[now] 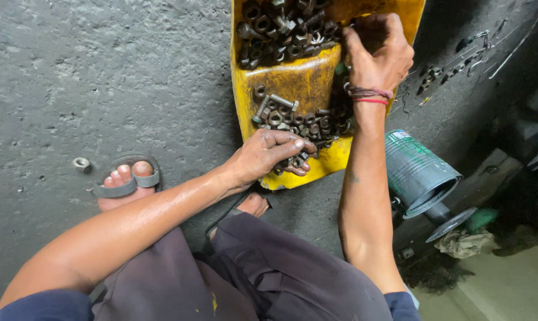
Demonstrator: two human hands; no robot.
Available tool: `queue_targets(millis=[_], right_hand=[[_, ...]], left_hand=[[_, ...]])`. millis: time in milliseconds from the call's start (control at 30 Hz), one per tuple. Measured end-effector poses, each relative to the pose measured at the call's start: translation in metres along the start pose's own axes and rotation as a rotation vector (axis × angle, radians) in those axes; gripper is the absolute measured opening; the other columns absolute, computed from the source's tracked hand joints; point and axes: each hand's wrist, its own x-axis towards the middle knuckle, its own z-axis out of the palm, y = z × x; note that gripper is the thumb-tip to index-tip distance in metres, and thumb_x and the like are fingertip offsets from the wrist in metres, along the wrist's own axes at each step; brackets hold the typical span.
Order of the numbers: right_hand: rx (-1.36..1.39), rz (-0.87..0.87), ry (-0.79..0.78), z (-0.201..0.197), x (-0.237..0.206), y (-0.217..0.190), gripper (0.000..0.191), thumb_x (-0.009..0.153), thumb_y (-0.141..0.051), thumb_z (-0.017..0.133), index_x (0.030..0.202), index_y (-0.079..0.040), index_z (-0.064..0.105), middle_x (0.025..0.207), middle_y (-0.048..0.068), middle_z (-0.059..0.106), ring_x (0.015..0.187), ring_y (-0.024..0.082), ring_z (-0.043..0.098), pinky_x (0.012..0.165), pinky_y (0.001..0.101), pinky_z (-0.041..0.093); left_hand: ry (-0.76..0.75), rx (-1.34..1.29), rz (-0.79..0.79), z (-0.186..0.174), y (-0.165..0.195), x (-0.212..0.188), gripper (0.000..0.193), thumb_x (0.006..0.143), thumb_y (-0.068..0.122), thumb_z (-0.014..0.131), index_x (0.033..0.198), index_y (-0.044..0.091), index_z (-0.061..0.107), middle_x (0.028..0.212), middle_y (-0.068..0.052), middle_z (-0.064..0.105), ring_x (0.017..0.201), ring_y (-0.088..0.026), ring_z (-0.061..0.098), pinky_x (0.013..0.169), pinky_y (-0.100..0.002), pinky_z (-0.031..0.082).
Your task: The person sits on the floor and sorts metal nuts and bolts from a yellow bin by hand, picking them up and placing them into their left hand.
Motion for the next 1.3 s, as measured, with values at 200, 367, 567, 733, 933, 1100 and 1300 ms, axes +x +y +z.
queue_targets(millis=[200, 367, 567, 733, 933, 1100, 1300], right_hand=[[0.342, -0.118, -0.026, -0.012, -0.019, 0.028, 0.025, 0.098, -0.005, 0.082, 0.119, -0.004, 0.068, 0.109, 0.010, 0.077, 0.097, 0.021, 0.076, 0.089, 0.0346, 0.062], [1.138, 0.505, -0.256, -0.024, -0.052, 0.040, 0.026, 0.099, -0.014, 0.071, 0.123, -0.005, 0.065, 0.106, 0.004, 0.068, 0.073, 0.007, 0.055, 0.054, 0.0191, 0.038], [1.624, 0.558, -0.421, -0.018, -0.079, 0.050, 0.025, 0.111, -0.027, 0.059, 0.126, -0.008, 0.055, 0.107, 0.003, 0.066, 0.082, 0.006, 0.058, 0.055, 0.0175, 0.038], [1.334, 0.600, -0.251, -0.017, -0.077, 0.046, 0.027, 0.105, -0.025, 0.064, 0.123, -0.006, 0.064, 0.107, 0.005, 0.070, 0.085, 0.008, 0.062, 0.056, 0.0188, 0.042], [0.209, -0.130, 0.036, -0.022, -0.053, 0.017, 0.013, 0.100, -0.005, 0.083, 0.105, -0.003, 0.071, 0.110, 0.010, 0.073, 0.103, 0.021, 0.071, 0.094, 0.0351, 0.057], [0.111, -0.151, 0.014, 0.004, -0.011, 0.004, 0.019, 0.093, -0.009, 0.086, 0.102, -0.001, 0.072, 0.098, 0.009, 0.074, 0.088, 0.018, 0.072, 0.080, 0.0349, 0.058], [0.330, -0.030, -0.037, -0.025, -0.017, 0.000, 0.013, 0.096, -0.009, 0.083, 0.102, -0.003, 0.072, 0.093, 0.008, 0.076, 0.082, 0.017, 0.072, 0.077, 0.0328, 0.059]], left_hand=[[0.006, 0.009, 0.008, 0.000, 0.002, -0.002, 0.037, 0.102, 0.027, 0.060, 0.119, -0.004, 0.072, 0.100, -0.011, 0.076, 0.087, -0.015, 0.075, 0.083, -0.029, 0.062], [0.014, 0.025, 0.003, 0.001, 0.005, -0.002, 0.038, 0.103, 0.028, 0.060, 0.119, -0.004, 0.072, 0.099, -0.012, 0.076, 0.087, -0.015, 0.074, 0.084, -0.029, 0.062], [0.009, 0.015, 0.003, 0.002, 0.001, -0.001, 0.037, 0.102, 0.026, 0.060, 0.119, -0.005, 0.071, 0.102, -0.011, 0.075, 0.089, -0.015, 0.074, 0.084, -0.030, 0.063], [0.015, 0.018, 0.014, 0.002, 0.002, 0.000, 0.037, 0.102, 0.025, 0.060, 0.118, -0.005, 0.072, 0.103, -0.011, 0.075, 0.090, -0.015, 0.074, 0.084, -0.030, 0.063], [0.024, 0.049, 0.004, 0.001, 0.001, -0.001, 0.038, 0.103, 0.027, 0.060, 0.118, -0.005, 0.072, 0.100, -0.011, 0.076, 0.087, -0.016, 0.075, 0.083, -0.029, 0.063], [0.020, 0.065, -0.005, 0.001, 0.000, 0.000, 0.038, 0.103, 0.027, 0.059, 0.119, -0.005, 0.072, 0.098, -0.012, 0.076, 0.087, -0.016, 0.075, 0.083, -0.030, 0.063], [0.035, 0.097, -0.006, 0.003, 0.006, -0.003, 0.039, 0.103, 0.028, 0.059, 0.119, -0.005, 0.072, 0.101, -0.011, 0.076, 0.088, -0.016, 0.075, 0.083, -0.029, 0.063]])
